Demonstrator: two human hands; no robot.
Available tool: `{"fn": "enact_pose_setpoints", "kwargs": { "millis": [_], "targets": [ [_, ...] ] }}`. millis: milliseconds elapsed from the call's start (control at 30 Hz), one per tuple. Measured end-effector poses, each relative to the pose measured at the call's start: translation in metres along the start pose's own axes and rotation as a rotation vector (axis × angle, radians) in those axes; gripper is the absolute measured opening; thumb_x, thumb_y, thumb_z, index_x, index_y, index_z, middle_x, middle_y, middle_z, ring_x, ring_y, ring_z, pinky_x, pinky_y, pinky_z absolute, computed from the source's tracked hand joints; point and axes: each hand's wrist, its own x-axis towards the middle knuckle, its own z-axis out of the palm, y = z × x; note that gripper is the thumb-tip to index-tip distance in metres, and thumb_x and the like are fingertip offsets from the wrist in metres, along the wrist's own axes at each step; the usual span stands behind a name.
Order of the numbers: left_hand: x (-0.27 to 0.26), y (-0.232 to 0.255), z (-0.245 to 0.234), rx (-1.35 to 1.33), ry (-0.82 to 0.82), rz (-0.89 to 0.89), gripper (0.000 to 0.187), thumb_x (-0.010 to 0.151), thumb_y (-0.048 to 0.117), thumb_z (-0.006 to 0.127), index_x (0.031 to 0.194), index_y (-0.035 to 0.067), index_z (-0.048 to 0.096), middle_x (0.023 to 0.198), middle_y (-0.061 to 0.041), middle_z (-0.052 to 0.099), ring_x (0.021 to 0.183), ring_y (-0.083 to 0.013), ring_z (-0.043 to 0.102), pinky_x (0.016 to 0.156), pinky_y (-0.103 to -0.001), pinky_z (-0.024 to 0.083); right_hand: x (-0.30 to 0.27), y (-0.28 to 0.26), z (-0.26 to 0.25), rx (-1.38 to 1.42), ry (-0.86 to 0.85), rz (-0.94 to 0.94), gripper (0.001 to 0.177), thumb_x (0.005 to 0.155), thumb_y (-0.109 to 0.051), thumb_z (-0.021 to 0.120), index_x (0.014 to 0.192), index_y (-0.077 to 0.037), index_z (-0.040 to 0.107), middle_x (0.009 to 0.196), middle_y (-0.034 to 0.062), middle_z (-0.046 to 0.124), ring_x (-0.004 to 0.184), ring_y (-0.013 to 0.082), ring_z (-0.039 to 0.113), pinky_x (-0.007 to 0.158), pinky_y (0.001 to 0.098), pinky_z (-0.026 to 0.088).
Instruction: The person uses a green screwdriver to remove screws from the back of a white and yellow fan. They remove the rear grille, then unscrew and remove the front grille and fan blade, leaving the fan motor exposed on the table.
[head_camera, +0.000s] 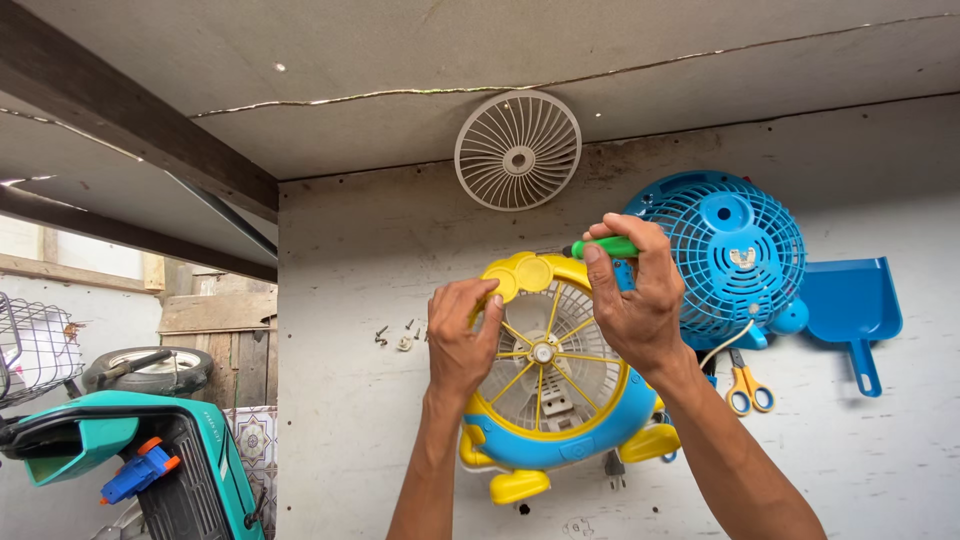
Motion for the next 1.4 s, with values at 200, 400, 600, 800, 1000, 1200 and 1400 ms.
{"fn": "enact_pose_setpoints", "kwargs": {
  "millis": [200,400,600,800,1000,1200,1400],
  "targets": [
    [-0.034,0.035,-0.009,-0.015,-0.175,-0.006,0.028,0.085,0.010,0.073,0.113,0.007,0.071,0.111,-0.010,0.071,0.102,-0.0295,0.064,0.091,-0.041,0.047,-0.027,-0.019,-0.014,0.004,0.014,0.002,0.038,0.102,0.000,0.066,0.135,-0.003,0.046,0.111,0.0122,0.065,0.098,0.0185,0.068,0.084,0.0296,0.059],
    [-0.054,0.047,-0.004,0.014,-0.256,0.008,0.036,0.084,0.011,0.074,0.118,0.005,0.068,0.113,-0.012,0.067,0.105,-0.0311,0.061,0.094,-0.043,0.047,-0.049,-0.030,-0.020,0.009,-0.034,0.010,0.038,0.102,0.000,0.064,0.136,-0.004,0.046,0.105,0.0104,0.063,0.091,0.0171,0.066,0.080,0.0316,0.057],
    [-0.064,0.044,0.005,0.120,-0.242,-0.001,0.034,0.087,0.016,0.075,0.119,0.007,0.070,0.108,-0.010,0.067,0.101,-0.0291,0.060,0.088,-0.043,0.045,-0.065,-0.034,-0.024,0.029,-0.072,0.001,0.040,0.103,-0.003,0.062,0.138,-0.006,0.044,0.106,0.0107,0.063,0.092,0.0183,0.066,0.080,0.0328,0.057],
    [-0.069,0.043,0.009,0.128,-0.187,0.022,0.030,0.089,0.018,0.074,0.117,0.008,0.070,0.108,-0.009,0.067,0.102,-0.0283,0.060,0.088,-0.042,0.044,-0.075,-0.036,-0.023,0.027,-0.108,0.001,0.039,0.103,-0.004,0.061,0.138,-0.007,0.043,0.106,0.0103,0.061,0.092,0.0176,0.067,0.078,0.0317,0.059],
    [-0.070,0.042,0.011,0.109,-0.212,-0.014,0.026,0.093,0.019,0.071,0.117,0.008,0.070,0.108,-0.009,0.068,0.099,-0.0268,0.061,0.087,-0.042,0.046,-0.079,-0.040,-0.021,0.005,-0.090,-0.065,0.041,0.103,-0.003,0.060,0.139,-0.008,0.041,0.107,0.0116,0.061,0.097,0.0196,0.068,0.082,0.0335,0.060],
    [-0.072,0.043,0.011,0.103,-0.202,0.012,0.026,0.095,0.018,0.069,0.118,0.006,0.069,0.110,-0.011,0.069,0.100,-0.0275,0.062,0.089,-0.042,0.048,-0.082,-0.042,-0.018,0.080,-0.094,-0.027,0.045,0.106,0.000,0.053,0.146,-0.010,0.034,0.113,0.0139,0.059,0.106,0.0215,0.071,0.082,0.0305,0.067],
    [-0.073,0.041,0.012,0.086,-0.190,0.025,0.027,0.096,0.018,0.068,0.120,0.005,0.067,0.113,-0.012,0.070,0.103,-0.0285,0.063,0.089,-0.043,0.048,-0.081,-0.041,-0.017,0.072,-0.100,-0.002,0.050,0.107,-0.002,0.053,0.149,-0.011,0.027,0.110,0.0133,0.060,0.098,0.0199,0.071,0.074,0.0269,0.064]
  ]
}}
